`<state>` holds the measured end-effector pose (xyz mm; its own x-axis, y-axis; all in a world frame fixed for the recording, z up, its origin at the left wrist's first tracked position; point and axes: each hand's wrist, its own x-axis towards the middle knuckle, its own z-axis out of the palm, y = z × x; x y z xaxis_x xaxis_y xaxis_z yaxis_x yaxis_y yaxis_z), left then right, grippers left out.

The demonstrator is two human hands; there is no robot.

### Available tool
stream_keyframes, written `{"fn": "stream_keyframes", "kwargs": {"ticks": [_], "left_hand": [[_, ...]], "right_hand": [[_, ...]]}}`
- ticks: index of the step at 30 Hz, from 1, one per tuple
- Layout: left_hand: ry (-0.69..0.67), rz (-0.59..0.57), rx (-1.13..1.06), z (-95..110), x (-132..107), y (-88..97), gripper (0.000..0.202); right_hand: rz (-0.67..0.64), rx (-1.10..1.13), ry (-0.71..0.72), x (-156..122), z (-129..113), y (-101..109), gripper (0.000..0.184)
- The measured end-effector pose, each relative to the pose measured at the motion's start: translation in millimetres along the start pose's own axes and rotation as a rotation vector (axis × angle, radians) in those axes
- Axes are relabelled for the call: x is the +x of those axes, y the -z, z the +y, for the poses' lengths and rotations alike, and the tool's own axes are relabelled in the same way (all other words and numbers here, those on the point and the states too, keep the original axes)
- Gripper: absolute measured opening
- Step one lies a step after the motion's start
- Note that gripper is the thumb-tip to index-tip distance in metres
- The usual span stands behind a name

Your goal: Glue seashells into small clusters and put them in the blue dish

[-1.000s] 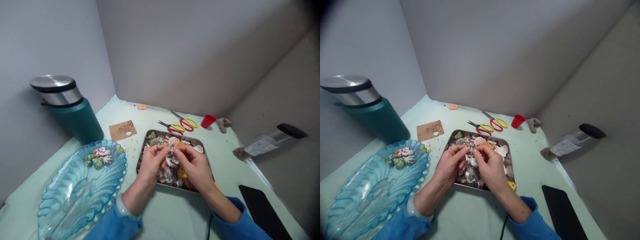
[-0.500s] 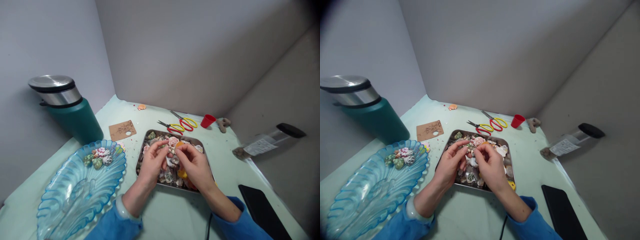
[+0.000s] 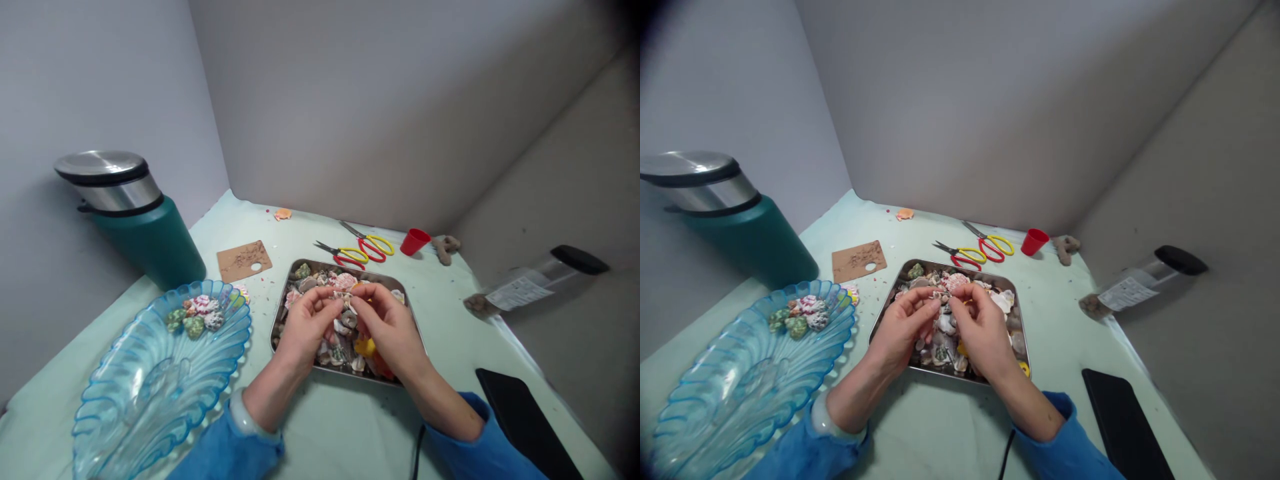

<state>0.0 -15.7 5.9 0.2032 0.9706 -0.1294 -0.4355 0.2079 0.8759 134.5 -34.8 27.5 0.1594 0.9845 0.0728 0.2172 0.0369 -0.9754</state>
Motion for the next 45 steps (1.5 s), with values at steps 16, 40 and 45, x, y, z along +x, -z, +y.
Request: {"fn": "stream_keyframes", "kwargs": {"ticks": [16,40,45], "left_hand": [[0.015,0.011,0.047,-2.8,1.3,2.4,0.041],[0.064,-0.006,-0.103,-0.3,3.7,3.4,0.042],[0.072,-0.031,-0.065,-1.7,4.1,4.4,0.043]], "right_hand": [[-0.058,-0.041,0.053,0.2,8.0,1.2,0.025],[-0.061,-0.031,0.010,0.3,7.5,1.2,0.028],[-0.068,-0.070,0.022,0.9,8.2,1.7,0.026]]}}
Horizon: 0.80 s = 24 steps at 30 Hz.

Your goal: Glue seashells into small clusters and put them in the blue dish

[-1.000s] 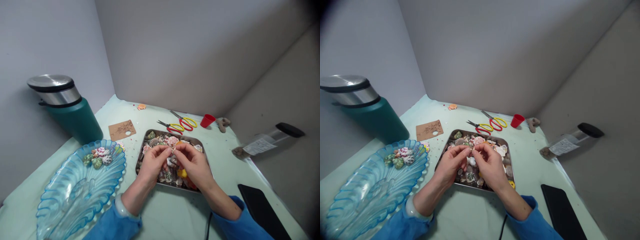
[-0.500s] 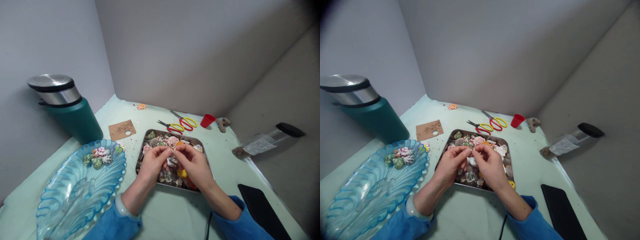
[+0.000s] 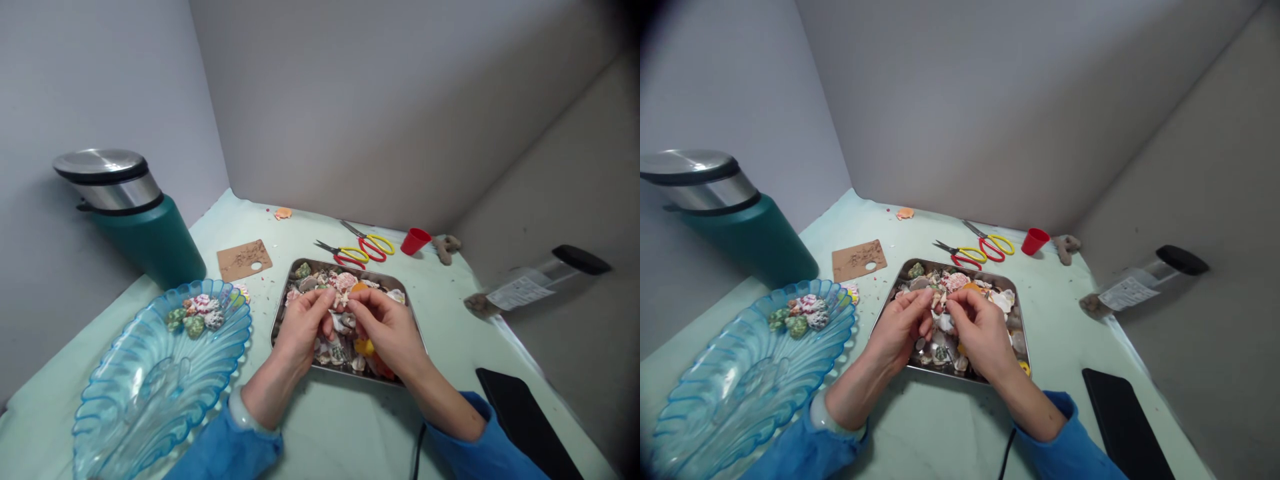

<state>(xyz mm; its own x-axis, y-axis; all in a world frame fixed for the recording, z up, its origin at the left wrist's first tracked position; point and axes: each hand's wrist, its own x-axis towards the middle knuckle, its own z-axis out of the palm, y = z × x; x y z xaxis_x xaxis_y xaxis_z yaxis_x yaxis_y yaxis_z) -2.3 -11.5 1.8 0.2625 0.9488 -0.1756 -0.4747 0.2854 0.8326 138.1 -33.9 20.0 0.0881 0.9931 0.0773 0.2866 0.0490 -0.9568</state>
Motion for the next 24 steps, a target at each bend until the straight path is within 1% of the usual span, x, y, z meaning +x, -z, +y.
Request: {"fn": "stream_keyframes", "kwargs": {"ticks": [7,13,15,20,24], "left_hand": [[0.026,-0.019,-0.002,5,-3,-2.7,0.042],[0.008,-0.031,-0.020,5,-3,-2.4,0.043],[0.010,-0.036,-0.016,3,-3,-2.1,0.043],[-0.010,-0.035,-0.054,2,-2,-2.2,0.045],[-0.026,-0.017,-0.065,3,-3,-1.7,0.040]], "right_hand": [[-0.020,-0.099,0.002,-2,0,1,0.024],[-0.019,-0.101,0.005,-1,0,1,0.023],[-0.013,-0.064,-0.006,0,-2,0,0.024],[0.019,0.131,-0.063,2,-9,-1,0.032],[0.047,0.183,-0.088,2,-12,-1,0.038]]}}
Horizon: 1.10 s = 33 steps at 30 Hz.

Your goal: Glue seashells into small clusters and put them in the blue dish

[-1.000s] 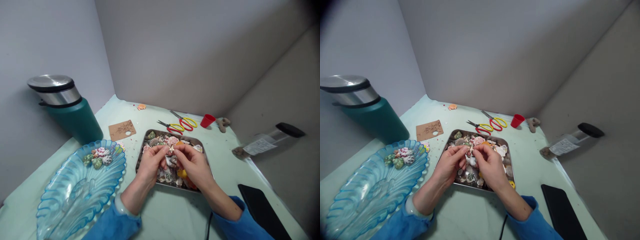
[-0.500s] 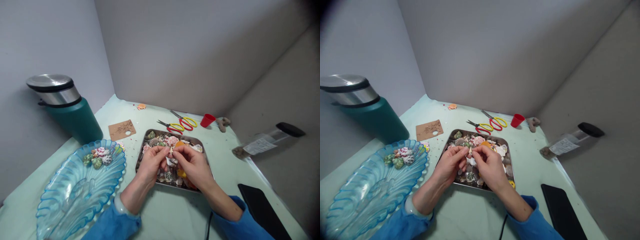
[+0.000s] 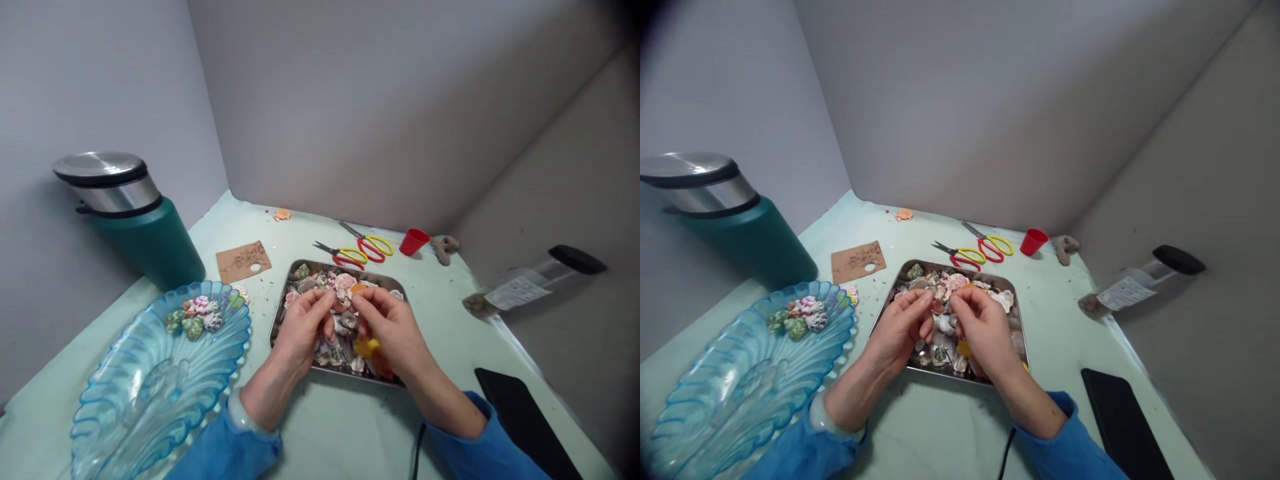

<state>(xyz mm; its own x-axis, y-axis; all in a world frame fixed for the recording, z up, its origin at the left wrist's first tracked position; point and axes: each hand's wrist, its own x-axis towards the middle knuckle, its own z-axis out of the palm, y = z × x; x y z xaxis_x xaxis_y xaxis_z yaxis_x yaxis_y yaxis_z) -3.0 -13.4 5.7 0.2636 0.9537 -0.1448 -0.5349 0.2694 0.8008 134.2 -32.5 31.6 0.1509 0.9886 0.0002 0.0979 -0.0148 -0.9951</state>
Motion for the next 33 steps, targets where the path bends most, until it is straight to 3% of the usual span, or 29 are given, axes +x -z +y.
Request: {"fn": "stream_keyframes", "kwargs": {"ticks": [5,16,22,33], "left_hand": [[-0.002,0.026,-0.009,0.0,-0.1,0.2,0.040],[-0.063,0.132,0.072,-3.5,0.7,-0.1,0.036],[-0.068,0.076,0.156,-2.6,-1.8,-1.2,0.043],[-0.077,0.140,0.139,-3.5,0.4,-2.7,0.039]], "right_hand": [[0.022,-0.003,0.002,0.1,0.0,0.0,0.044],[0.033,-0.226,0.130,-2.0,7.0,2.7,0.034],[0.030,-0.273,0.152,-2.8,5.4,3.8,0.032],[0.024,-0.297,0.174,-2.0,9.0,5.2,0.029]]}}
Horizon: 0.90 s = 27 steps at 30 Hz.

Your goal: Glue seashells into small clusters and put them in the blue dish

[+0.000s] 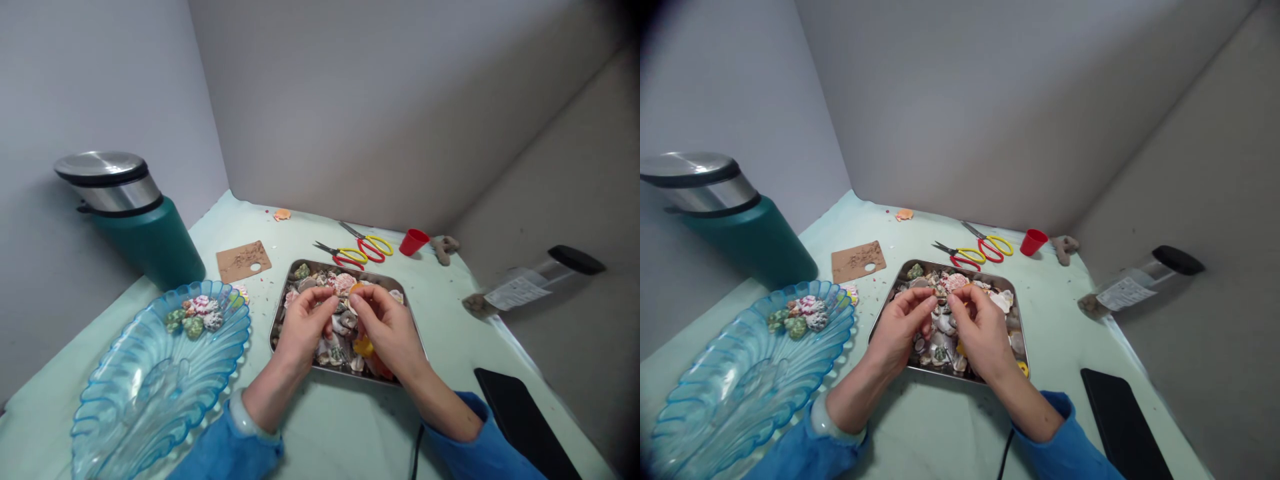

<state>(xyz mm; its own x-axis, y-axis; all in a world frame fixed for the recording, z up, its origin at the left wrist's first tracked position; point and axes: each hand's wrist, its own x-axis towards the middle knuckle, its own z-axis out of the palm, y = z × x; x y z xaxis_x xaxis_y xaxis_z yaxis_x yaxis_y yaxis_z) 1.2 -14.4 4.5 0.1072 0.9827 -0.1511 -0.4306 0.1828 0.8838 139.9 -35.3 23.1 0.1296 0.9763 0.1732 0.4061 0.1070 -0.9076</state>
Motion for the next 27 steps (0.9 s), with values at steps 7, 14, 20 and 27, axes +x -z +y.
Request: {"fn": "stream_keyframes", "kwargs": {"ticks": [7,14,20,27], "left_hand": [[-0.016,-0.035,0.000,3.6,-1.9,-1.1,0.036],[-0.016,-0.053,0.011,1.2,-0.8,1.2,0.034],[-0.009,-0.062,0.028,0.2,-0.6,1.7,0.034],[-0.012,-0.029,-0.013,1.6,-0.9,0.8,0.035]], "right_hand": [[-0.013,-0.028,0.101,0.3,-0.5,-0.4,0.026],[0.000,-0.024,0.102,1.0,2.6,0.1,0.024],[0.003,-0.038,0.107,0.2,3.3,0.5,0.022],[-0.018,-0.024,0.080,-1.2,-1.7,0.0,0.028]]}}
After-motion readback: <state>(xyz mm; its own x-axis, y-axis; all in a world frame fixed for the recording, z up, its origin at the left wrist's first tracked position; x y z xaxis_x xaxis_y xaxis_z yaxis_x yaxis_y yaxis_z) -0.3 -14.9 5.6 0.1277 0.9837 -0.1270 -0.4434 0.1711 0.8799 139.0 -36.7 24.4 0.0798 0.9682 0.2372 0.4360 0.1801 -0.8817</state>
